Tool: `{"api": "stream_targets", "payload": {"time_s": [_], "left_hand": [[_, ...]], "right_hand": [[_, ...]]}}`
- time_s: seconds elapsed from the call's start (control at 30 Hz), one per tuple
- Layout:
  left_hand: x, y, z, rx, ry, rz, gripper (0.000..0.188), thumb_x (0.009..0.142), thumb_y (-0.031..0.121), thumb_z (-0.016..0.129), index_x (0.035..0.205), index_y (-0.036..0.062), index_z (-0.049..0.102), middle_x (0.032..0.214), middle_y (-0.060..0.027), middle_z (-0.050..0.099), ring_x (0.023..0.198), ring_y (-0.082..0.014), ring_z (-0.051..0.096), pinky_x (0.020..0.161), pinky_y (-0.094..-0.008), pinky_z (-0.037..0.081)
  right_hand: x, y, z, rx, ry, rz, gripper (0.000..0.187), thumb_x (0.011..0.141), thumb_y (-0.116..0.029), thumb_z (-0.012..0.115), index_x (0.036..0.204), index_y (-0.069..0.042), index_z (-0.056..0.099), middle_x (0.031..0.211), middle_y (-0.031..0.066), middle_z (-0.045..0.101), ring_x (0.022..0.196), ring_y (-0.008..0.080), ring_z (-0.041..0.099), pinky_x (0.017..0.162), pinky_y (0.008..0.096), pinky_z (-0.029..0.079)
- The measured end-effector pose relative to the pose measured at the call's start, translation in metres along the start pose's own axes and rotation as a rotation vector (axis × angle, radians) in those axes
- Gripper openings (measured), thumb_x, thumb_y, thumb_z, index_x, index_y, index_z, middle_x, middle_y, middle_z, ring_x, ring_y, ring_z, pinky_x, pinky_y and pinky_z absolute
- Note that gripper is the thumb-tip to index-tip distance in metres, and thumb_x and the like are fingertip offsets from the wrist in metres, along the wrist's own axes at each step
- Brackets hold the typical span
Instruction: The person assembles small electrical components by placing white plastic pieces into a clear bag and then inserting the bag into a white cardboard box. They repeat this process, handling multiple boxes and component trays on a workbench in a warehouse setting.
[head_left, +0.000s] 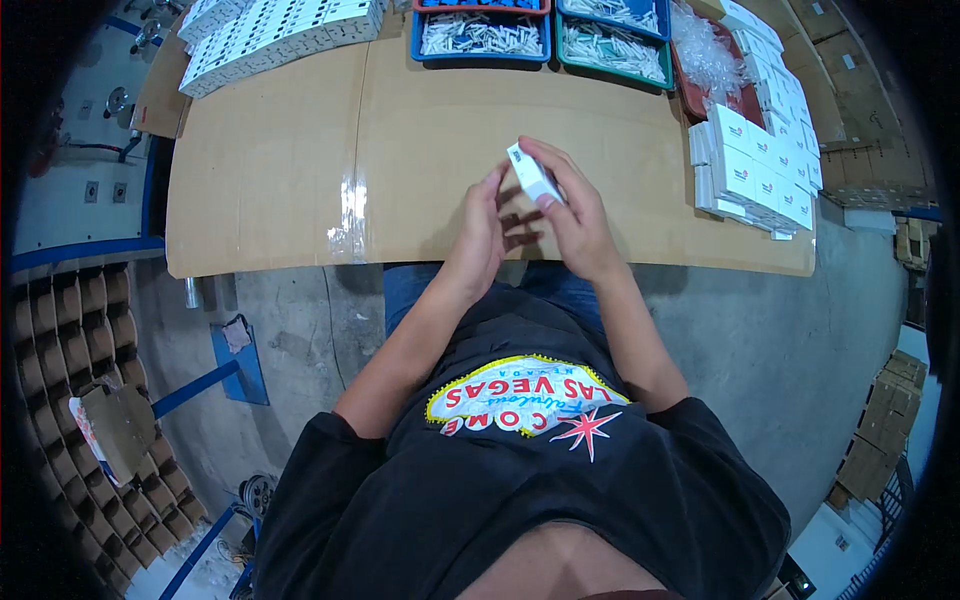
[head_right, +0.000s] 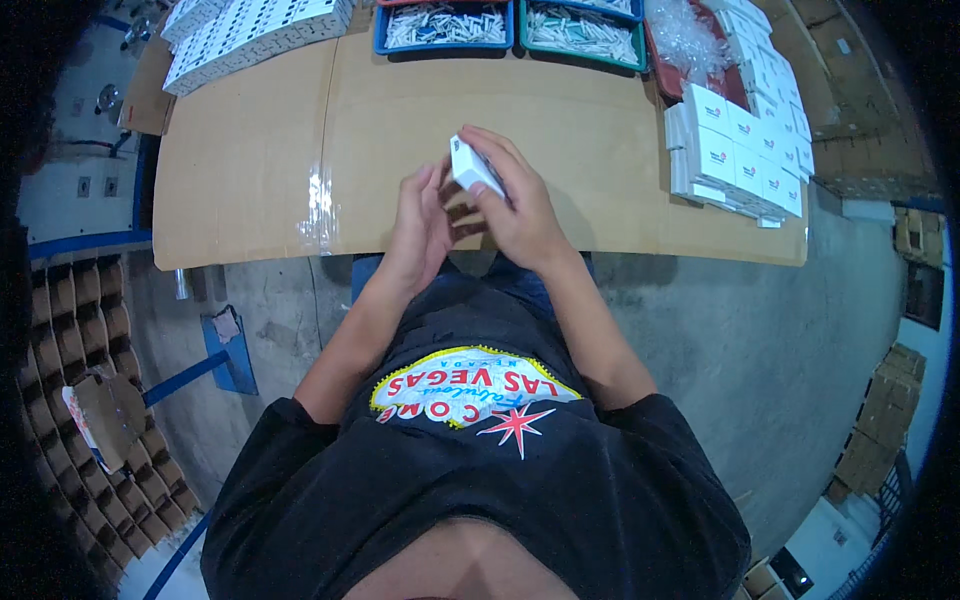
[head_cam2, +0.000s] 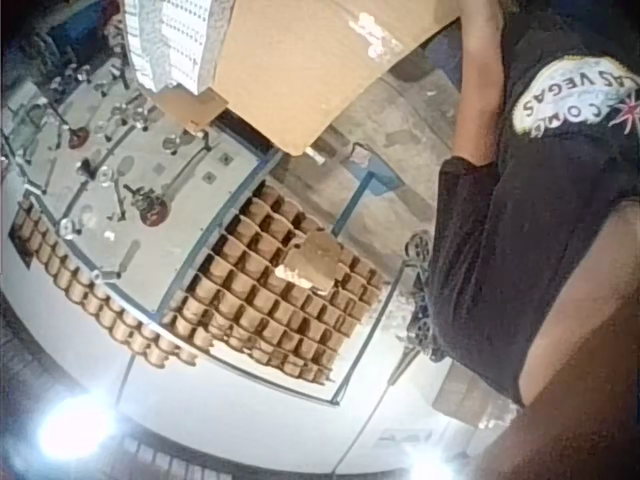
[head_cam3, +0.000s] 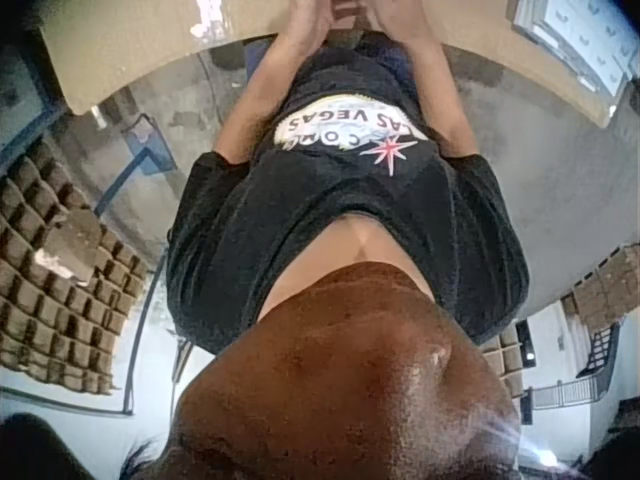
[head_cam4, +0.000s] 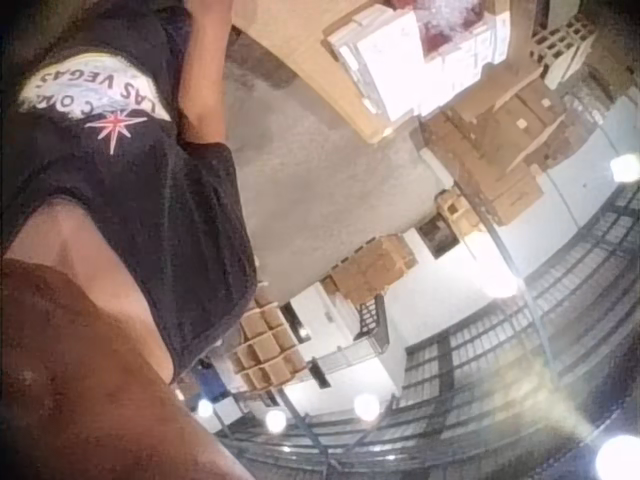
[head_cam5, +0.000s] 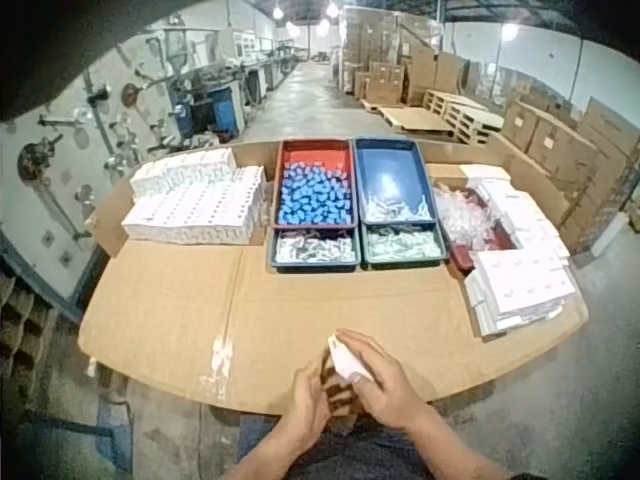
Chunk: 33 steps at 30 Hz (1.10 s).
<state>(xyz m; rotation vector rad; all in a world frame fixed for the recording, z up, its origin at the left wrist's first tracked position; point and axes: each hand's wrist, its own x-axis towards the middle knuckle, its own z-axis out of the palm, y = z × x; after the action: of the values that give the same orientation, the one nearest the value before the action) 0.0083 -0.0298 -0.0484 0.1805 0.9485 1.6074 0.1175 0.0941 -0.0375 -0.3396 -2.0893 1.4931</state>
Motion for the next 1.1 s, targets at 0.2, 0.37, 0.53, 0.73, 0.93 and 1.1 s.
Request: {"api": "stream_targets", "payload": {"time_s": [0.2, 0.37, 0.53, 0.73, 0.93, 1.1], "left_hand": [[-0.014, 0.009, 0.034, -0.036, 0.113, -0.102, 0.065, 0.103, 0.070, 0.038, 0.138, 0.0176, 0.050, 0.119, -0.0034, 0.061, 0.109, -0.0151, 0.061, 0.093, -0.0367, 0.051], [-0.008, -0.001, 0.027, -0.102, 0.160, 0.052, 0.059, 0.105, 0.062, 0.041, 0.140, 0.0153, 0.051, 0.122, -0.0018, 0.061, 0.115, -0.0146, 0.060, 0.098, -0.0348, 0.049], [-0.005, -0.009, 0.035, -0.075, 0.244, 0.184, 0.058, 0.107, 0.058, 0.042, 0.140, 0.0111, 0.051, 0.122, -0.0029, 0.061, 0.114, -0.0150, 0.059, 0.100, -0.0328, 0.047], [-0.006, -0.015, 0.033, -0.078, 0.264, 0.198, 0.058, 0.107, 0.057, 0.042, 0.139, 0.0096, 0.051, 0.121, -0.0035, 0.061, 0.113, -0.0147, 0.059, 0.100, -0.0330, 0.046], [-0.007, -0.016, 0.032, -0.046, 0.293, 0.181, 0.059, 0.107, 0.058, 0.041, 0.138, 0.0087, 0.051, 0.119, -0.0039, 0.061, 0.114, -0.0148, 0.058, 0.100, -0.0335, 0.045], [-0.007, -0.017, 0.034, -0.070, 0.294, 0.174, 0.060, 0.107, 0.058, 0.040, 0.139, 0.0081, 0.050, 0.120, -0.0042, 0.061, 0.114, -0.0144, 0.058, 0.099, -0.0334, 0.046]], "right_hand": [[-0.005, -0.003, 0.009, -0.202, -0.049, -0.165, 0.058, 0.095, -0.025, 0.068, 0.144, 0.001, 0.052, 0.149, 0.0232, 0.051, 0.134, 0.0402, 0.053, 0.112, 0.0426, 0.042], [-0.003, 0.000, 0.014, -0.332, -0.049, -0.239, 0.060, 0.100, -0.030, 0.064, 0.147, 0.004, 0.049, 0.151, 0.0265, 0.049, 0.139, 0.0427, 0.049, 0.114, 0.0461, 0.041], [-0.002, 0.006, 0.024, -0.312, 0.017, -0.359, 0.058, 0.105, -0.034, 0.055, 0.144, 0.009, 0.049, 0.147, 0.0304, 0.051, 0.137, 0.0457, 0.050, 0.115, 0.0487, 0.040], [-0.004, 0.011, 0.027, -0.319, 0.036, -0.392, 0.058, 0.107, -0.035, 0.050, 0.143, 0.011, 0.050, 0.142, 0.0308, 0.056, 0.133, 0.0470, 0.054, 0.113, 0.0491, 0.043], [-0.006, 0.010, 0.027, -0.282, 0.044, -0.364, 0.054, 0.108, -0.033, 0.048, 0.141, 0.010, 0.052, 0.140, 0.0303, 0.057, 0.132, 0.0461, 0.055, 0.111, 0.0486, 0.045], [-0.009, 0.013, 0.028, -0.238, 0.035, -0.306, 0.053, 0.107, -0.033, 0.049, 0.140, 0.008, 0.054, 0.142, 0.0289, 0.057, 0.134, 0.0455, 0.054, 0.113, 0.0494, 0.042]]}}
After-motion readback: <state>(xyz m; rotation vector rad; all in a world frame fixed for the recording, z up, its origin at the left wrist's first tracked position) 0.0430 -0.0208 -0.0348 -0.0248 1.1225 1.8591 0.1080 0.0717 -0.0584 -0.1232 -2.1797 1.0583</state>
